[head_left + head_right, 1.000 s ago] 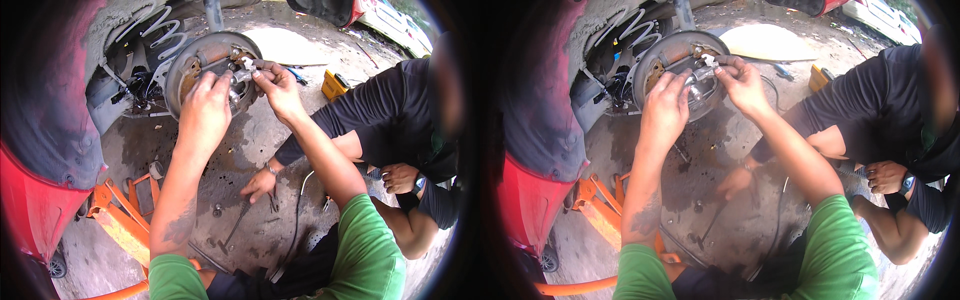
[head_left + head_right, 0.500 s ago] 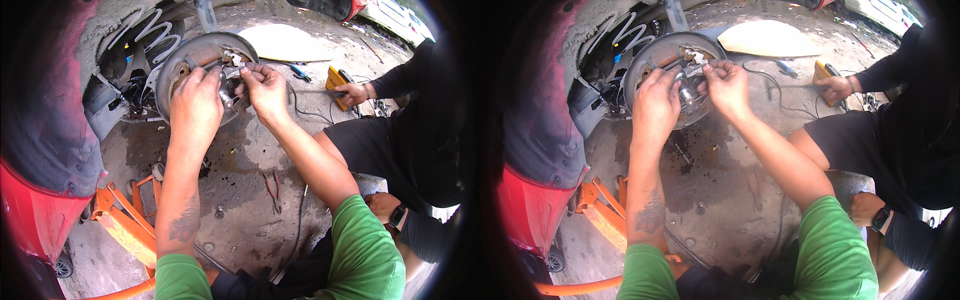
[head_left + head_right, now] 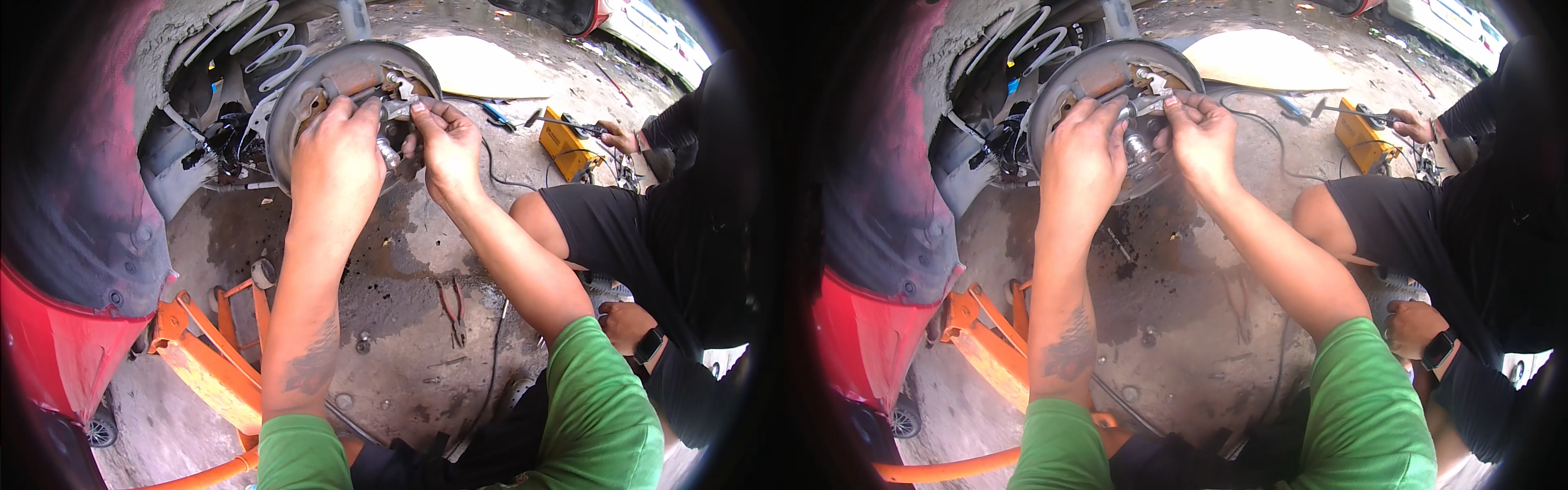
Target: The person works on a car's rear drum brake assembly while sitting on the ground. They use a screwdriver and pliers to remove and adjust internal components, including springs and brake shoes, with assistance from another person.
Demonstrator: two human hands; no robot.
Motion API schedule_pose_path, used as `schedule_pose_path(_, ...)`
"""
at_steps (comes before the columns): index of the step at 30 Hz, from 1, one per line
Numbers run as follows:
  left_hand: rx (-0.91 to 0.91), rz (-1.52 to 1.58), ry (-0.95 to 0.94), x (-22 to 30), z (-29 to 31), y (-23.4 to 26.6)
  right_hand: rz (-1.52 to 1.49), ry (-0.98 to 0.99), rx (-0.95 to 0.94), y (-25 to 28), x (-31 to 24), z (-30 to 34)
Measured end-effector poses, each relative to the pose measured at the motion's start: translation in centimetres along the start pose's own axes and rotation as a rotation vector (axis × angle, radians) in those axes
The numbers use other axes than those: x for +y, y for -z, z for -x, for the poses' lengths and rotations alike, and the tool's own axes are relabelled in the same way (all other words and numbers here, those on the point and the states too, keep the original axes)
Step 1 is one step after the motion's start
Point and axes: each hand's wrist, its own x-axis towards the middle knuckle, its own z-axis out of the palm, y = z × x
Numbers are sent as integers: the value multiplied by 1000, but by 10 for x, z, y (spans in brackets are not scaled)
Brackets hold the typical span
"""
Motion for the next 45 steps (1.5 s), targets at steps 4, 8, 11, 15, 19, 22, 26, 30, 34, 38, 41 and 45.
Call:
schedule_pose_path(4,-27,-50,-29,5,-7,5,-29,-56,19,0,-2,-1)
schedule_pose_path(8,-40,-82,-24,8,-11,6,1,-71,18,0,-2,-2)
schedule_pose_path(11,-26,-86,-25,8,-13,7,-40,-67,-1,0,-2,0)
schedule_pose_path(15,-8,-77,-29,8,-9,6,-99,-46,-34,0,-2,2)
schedule_pose_path(19,40,-14,-28,7,-5,2,-120,-34,-10,-1,0,1)
schedule_pose_path(22,121,53,-35,5,-1,-3,-163,-49,14,-4,3,1)
schedule_pose_path(26,133,107,-47,-3,3,-3,-250,-96,29,-5,6,1)
schedule_pose_path(30,95,127,-72,-17,7,7,-299,-102,20,-6,6,2)
schedule_pose_path(34,102,10,-107,-20,11,10,-336,-122,11,-6,6,3)
schedule_pose_path(38,92,-55,-82,-17,11,11,-398,-121,-57,-5,5,3)
schedule_pose_path(41,83,-52,-94,-15,10,15,-356,-109,-66,-3,3,3)
schedule_pose_path(45,91,-80,-120,-9,5,17,-303,-161,-40,-3,-2,3)
